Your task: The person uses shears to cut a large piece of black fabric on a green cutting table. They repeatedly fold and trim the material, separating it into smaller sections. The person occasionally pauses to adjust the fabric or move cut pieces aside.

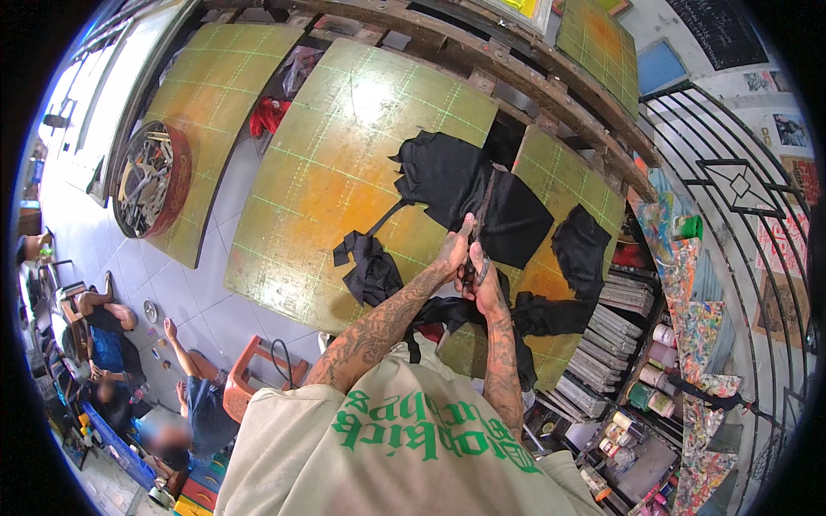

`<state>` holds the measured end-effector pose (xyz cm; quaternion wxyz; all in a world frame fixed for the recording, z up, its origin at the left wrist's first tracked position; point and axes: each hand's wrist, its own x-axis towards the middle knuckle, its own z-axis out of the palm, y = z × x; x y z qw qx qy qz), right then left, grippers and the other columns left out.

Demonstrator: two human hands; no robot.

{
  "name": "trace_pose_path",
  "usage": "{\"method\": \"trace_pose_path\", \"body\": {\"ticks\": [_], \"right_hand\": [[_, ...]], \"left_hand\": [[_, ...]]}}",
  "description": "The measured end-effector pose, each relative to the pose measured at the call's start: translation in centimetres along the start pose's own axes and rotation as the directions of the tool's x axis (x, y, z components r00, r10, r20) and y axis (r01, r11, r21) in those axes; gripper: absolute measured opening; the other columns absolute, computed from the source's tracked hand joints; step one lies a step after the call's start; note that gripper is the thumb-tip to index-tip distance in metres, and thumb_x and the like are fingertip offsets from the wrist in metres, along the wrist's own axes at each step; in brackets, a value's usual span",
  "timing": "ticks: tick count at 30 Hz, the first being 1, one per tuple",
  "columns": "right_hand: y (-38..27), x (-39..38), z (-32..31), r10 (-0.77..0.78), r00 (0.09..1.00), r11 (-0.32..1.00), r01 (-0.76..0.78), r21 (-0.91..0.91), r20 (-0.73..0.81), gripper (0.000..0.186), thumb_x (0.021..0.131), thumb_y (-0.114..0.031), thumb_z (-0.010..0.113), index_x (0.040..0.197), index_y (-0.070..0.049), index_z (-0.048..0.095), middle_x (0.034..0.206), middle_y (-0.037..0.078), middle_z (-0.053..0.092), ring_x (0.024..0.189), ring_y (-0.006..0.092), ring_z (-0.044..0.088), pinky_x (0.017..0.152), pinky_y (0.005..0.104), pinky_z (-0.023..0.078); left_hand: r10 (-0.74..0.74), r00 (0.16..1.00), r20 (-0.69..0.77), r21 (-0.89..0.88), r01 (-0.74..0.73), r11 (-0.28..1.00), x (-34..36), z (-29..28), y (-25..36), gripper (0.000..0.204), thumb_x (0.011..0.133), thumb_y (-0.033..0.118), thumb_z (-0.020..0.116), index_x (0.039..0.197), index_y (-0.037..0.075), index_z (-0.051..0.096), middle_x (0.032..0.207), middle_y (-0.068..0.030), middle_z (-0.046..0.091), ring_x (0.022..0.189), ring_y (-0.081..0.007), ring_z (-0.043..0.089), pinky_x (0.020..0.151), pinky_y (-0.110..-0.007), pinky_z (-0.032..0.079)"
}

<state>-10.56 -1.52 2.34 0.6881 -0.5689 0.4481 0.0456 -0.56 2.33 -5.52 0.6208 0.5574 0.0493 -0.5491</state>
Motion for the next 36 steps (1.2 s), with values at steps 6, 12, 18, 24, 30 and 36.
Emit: {"method": "trace_pose_path", "body": {"ticks": [6,12,18,24,30,36], "right_hand": [[0.3,0.2,-0.8,0.033,0.999,0.995,-0.032,-0.095,0.008,0.063,0.098,-0.065,0.040,0.095,-0.005,0.059,0.067,0.000,0.057,0.061,0.0125,0.056,0.054,0.0254,0.042],[0.8,0.7,-0.7,-0.012,1.000,0.999,0.012,-0.036,0.007,0.067,0.097,-0.069,0.039,0.097,-0.005,0.058,0.077,0.000,0.057,0.068,0.0117,0.057,0.056,0.0266,0.043],[-0.1,0.6,-0.1,-0.128,0.988,0.984,0.138,0.114,-0.091,0.056,0.094,-0.065,0.053,0.087,-0.009,0.054,0.068,0.001,0.054,0.048,0.0114,0.054,0.040,0.0220,0.034],[-1.3,0.9,0.2,-0.080,0.996,0.982,0.086,0.166,-0.038,0.058,0.092,-0.068,0.054,0.090,-0.010,0.054,0.069,0.001,0.053,0.049,0.0097,0.054,0.037,0.0204,0.030],[-1.0,2.0,-0.6,-0.074,0.997,0.993,0.071,0.091,0.032,0.064,0.090,-0.075,0.047,0.089,-0.011,0.055,0.066,-0.004,0.048,0.053,0.0057,0.043,0.046,0.0220,0.030],[-1.2,2.2,-0.6,-0.086,0.995,0.985,0.079,0.150,0.041,0.063,0.090,-0.075,0.047,0.085,-0.013,0.054,0.064,-0.004,0.047,0.052,0.0062,0.043,0.047,0.0219,0.030]], "left_hand": [[-0.109,0.992,0.071,-0.130,0.117,0.985,-1.6,0.1,1.2,0.072,0.094,0.068,0.045,0.074,0.001,0.061,0.051,-0.0057,0.049,0.038,-0.0178,0.044,0.035,-0.035,0.036],[-0.119,0.989,0.092,-0.078,0.126,0.989,-1.2,-0.4,0.7,0.068,0.093,0.068,0.047,0.067,0.006,0.055,0.050,-0.0045,0.047,0.035,-0.0169,0.041,0.034,-0.034,0.034],[-0.037,0.989,0.143,-0.276,0.076,0.958,-1.4,0.4,0.6,0.062,0.098,0.060,0.047,0.063,0.009,0.051,0.050,-0.0009,0.042,0.035,-0.0163,0.039,0.033,-0.033,0.032],[-0.112,0.983,0.146,-0.252,0.147,0.957,-0.8,-0.3,-0.4,0.060,0.098,0.060,0.047,0.063,0.010,0.049,0.051,-0.0004,0.041,0.031,-0.0156,0.035,0.029,-0.031,0.031],[-0.091,0.988,0.123,-0.251,0.119,0.961,-1.1,-0.3,-0.4,0.060,0.098,0.059,0.047,0.063,0.011,0.048,0.050,-0.0009,0.040,0.029,-0.0162,0.035,0.028,-0.030,0.032],[-0.079,0.988,0.134,-0.267,0.113,0.957,-0.9,-0.4,-0.4,0.057,0.098,0.058,0.049,0.063,0.012,0.049,0.051,-0.0004,0.043,0.030,-0.0152,0.037,0.029,-0.028,0.033]]}}
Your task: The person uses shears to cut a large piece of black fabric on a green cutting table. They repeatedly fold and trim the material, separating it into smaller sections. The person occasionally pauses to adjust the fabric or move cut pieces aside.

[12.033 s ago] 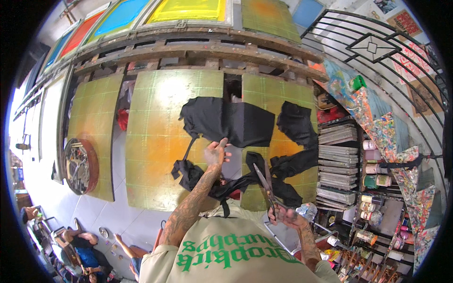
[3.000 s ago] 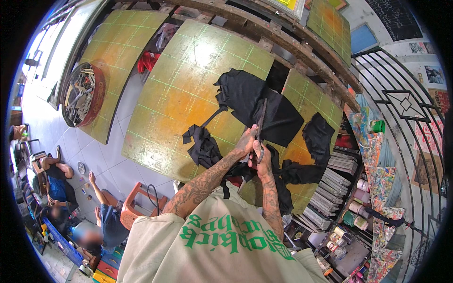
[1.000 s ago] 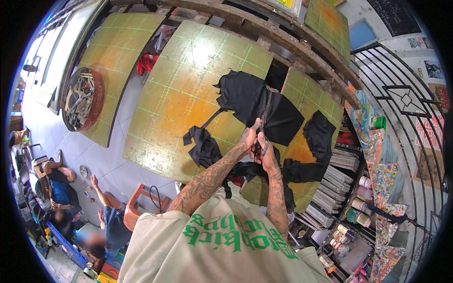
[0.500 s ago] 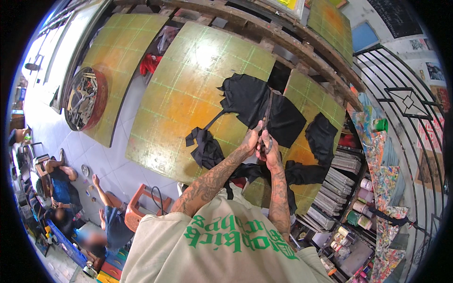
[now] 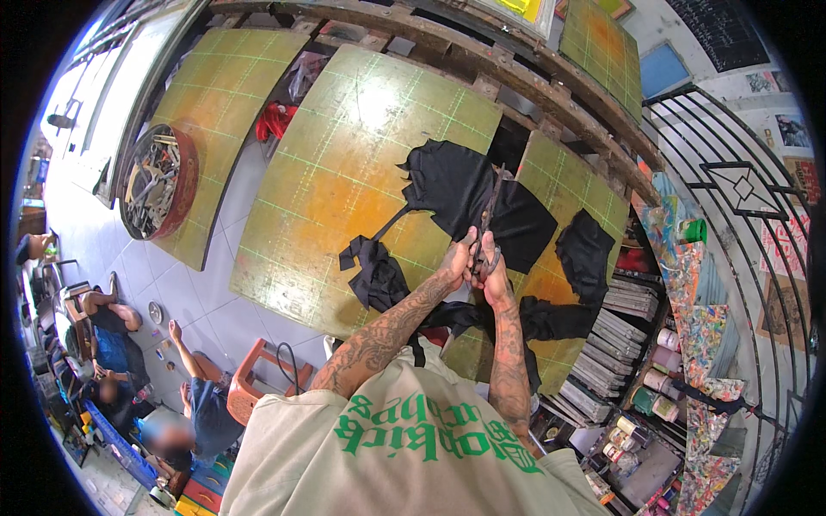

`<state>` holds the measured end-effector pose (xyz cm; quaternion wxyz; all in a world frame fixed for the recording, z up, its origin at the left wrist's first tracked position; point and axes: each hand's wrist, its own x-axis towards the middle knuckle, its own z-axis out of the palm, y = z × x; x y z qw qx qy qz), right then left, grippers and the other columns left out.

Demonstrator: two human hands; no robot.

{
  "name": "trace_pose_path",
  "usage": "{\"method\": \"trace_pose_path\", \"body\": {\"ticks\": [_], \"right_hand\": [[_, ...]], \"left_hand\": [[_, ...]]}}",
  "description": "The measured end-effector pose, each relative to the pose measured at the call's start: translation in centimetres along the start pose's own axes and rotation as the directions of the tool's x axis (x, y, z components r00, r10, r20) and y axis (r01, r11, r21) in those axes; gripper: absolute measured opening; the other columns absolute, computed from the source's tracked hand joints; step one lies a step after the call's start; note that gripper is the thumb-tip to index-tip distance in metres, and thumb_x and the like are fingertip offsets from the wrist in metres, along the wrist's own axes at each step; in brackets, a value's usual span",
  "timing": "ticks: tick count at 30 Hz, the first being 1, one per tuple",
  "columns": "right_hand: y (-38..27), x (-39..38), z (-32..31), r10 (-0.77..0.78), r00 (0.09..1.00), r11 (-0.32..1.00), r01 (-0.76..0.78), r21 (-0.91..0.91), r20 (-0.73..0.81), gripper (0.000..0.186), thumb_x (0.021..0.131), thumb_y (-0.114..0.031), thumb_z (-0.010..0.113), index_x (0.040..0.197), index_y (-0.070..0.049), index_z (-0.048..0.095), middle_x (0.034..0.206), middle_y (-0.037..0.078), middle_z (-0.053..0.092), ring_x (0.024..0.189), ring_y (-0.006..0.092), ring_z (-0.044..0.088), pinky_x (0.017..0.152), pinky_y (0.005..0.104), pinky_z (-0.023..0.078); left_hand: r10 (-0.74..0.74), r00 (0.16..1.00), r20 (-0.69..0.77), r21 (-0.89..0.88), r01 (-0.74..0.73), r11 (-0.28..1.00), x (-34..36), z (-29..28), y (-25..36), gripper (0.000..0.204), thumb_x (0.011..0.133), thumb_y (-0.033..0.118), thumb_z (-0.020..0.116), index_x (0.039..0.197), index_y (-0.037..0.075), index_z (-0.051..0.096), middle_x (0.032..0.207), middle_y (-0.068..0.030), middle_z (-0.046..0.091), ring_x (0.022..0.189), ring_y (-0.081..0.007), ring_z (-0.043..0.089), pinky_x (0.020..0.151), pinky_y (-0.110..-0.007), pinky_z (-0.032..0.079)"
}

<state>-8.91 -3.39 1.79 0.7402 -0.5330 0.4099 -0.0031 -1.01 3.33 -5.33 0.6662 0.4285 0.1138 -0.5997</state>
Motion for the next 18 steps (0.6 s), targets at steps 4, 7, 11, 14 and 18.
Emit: {"method": "trace_pose_path", "body": {"ticks": [4,7,11,14,18], "right_hand": [[-0.3,0.0,0.8,-0.056,0.998,0.997,0.058,0.047,-0.039,0.060,0.092,-0.071,0.050,0.085,-0.012,0.054,0.065,-0.003,0.049,0.054,0.0072,0.046,0.050,0.0221,0.034],[-1.1,0.2,0.6,-0.059,0.993,0.998,0.061,0.017,-0.102,0.056,0.093,-0.067,0.053,0.087,-0.011,0.055,0.069,-0.003,0.051,0.055,0.0073,0.048,0.051,0.0227,0.037],[-1.4,0.5,0.2,0.005,1.000,0.996,-0.003,0.090,-0.021,0.056,0.091,-0.067,0.056,0.091,-0.011,0.056,0.071,-0.002,0.054,0.053,0.0081,0.052,0.045,0.0216,0.035],[-1.4,1.0,-0.4,0.004,1.000,0.989,0.000,0.147,-0.021,0.058,0.088,-0.070,0.057,0.091,-0.012,0.055,0.071,-0.002,0.055,0.051,0.0083,0.052,0.042,0.0192,0.033],[-1.4,1.4,-0.1,-0.013,0.999,0.993,0.018,0.117,-0.040,0.060,0.086,-0.073,0.057,0.090,-0.013,0.055,0.071,-0.003,0.054,0.050,0.0083,0.051,0.043,0.0186,0.033]], "left_hand": [[0.019,0.999,0.047,-0.052,-0.016,0.999,-0.2,0.1,-0.1,0.054,0.100,0.055,0.048,0.067,0.012,0.051,0.054,0.0001,0.045,0.032,-0.0144,0.039,0.032,-0.028,0.034],[0.055,0.997,0.048,-0.074,-0.052,0.996,-0.4,0.4,-0.3,0.050,0.100,0.053,0.048,0.071,0.012,0.053,0.057,0.0002,0.047,0.036,-0.0136,0.042,0.036,-0.027,0.037],[0.062,0.997,0.048,-0.069,-0.058,0.996,0.4,-0.4,-1.0,0.046,0.101,0.050,0.049,0.076,0.011,0.055,0.062,0.0002,0.049,0.042,-0.0128,0.044,0.041,-0.028,0.040],[0.085,0.996,0.019,-0.120,-0.082,0.989,0.6,0.3,-1.0,0.042,0.103,0.046,0.048,0.079,0.012,0.056,0.066,0.0008,0.049,0.044,-0.0123,0.044,0.043,-0.028,0.039],[0.091,0.995,0.050,-0.128,-0.084,0.988,0.3,0.1,-0.8,0.035,0.104,0.042,0.047,0.086,0.013,0.057,0.070,0.0015,0.050,0.048,-0.0109,0.045,0.048,-0.026,0.040]]}}
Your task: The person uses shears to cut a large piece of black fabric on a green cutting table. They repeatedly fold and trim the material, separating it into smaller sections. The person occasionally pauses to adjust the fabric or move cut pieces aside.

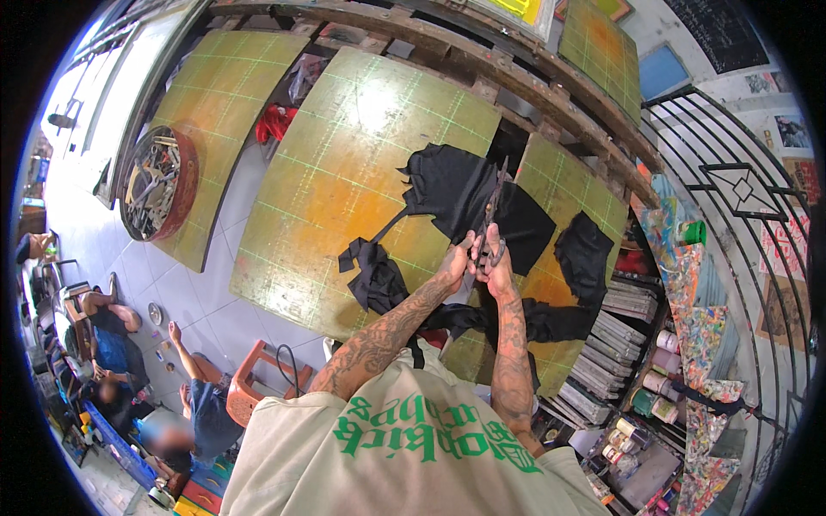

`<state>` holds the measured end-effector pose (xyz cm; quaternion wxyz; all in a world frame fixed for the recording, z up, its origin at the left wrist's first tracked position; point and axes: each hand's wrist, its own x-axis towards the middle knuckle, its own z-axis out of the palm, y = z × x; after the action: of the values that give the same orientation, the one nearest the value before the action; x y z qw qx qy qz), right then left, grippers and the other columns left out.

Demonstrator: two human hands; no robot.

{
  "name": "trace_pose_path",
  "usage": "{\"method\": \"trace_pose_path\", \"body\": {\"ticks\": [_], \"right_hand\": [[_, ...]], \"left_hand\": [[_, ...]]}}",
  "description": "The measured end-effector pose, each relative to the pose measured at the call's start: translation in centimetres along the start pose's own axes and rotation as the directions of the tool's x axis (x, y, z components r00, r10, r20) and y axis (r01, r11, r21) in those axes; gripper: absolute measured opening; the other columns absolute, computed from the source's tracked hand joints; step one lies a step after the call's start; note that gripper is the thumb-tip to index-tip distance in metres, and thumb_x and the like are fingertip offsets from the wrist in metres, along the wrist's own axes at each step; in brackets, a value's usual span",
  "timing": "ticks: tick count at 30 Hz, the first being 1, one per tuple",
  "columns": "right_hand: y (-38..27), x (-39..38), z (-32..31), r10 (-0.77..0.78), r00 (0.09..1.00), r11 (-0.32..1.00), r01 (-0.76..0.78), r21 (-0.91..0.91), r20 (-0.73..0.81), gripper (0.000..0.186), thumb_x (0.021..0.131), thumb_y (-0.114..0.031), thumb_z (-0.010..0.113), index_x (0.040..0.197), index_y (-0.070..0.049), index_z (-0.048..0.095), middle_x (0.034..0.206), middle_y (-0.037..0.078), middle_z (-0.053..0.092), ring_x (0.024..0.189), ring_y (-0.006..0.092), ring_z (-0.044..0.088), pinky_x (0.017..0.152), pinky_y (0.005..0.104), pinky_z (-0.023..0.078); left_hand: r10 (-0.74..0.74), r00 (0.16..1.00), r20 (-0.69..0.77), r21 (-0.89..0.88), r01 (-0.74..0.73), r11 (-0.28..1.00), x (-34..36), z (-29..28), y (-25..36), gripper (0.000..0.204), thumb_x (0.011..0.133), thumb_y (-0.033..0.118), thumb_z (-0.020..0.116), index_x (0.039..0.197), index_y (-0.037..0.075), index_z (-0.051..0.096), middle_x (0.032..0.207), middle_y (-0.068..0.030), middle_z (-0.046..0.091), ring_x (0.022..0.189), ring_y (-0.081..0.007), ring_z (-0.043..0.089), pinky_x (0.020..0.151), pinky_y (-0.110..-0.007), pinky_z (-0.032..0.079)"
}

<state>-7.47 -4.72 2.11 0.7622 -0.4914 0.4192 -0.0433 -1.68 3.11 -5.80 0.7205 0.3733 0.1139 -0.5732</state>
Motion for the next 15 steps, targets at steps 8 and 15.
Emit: {"method": "trace_pose_path", "body": {"ticks": [8,15], "right_hand": [[0.9,1.0,-0.7,-0.120,0.990,0.992,0.121,0.021,-0.070,0.057,0.090,-0.067,0.057,0.086,-0.010,0.055,0.069,0.000,0.055,0.049,0.0094,0.055,0.035,0.0198,0.025],[0.1,1.5,-0.9,-0.087,0.996,0.994,0.086,0.073,0.020,0.059,0.091,-0.068,0.053,0.090,-0.009,0.054,0.071,0.000,0.055,0.052,0.0108,0.057,0.035,0.0185,0.026]], "left_hand": [[-0.034,0.978,-0.204,-0.083,0.017,0.996,-0.2,1.9,0.6,0.032,0.104,0.039,0.045,0.097,0.011,0.059,0.079,-0.0009,0.055,0.057,-0.0147,0.052,0.060,-0.027,0.046],[0.020,1.000,-0.005,-0.006,-0.020,1.000,-0.5,0.4,0.3,0.030,0.104,0.037,0.044,0.101,0.011,0.057,0.081,-0.0014,0.057,0.067,-0.0210,0.063,0.088,-0.036,0.047]]}}
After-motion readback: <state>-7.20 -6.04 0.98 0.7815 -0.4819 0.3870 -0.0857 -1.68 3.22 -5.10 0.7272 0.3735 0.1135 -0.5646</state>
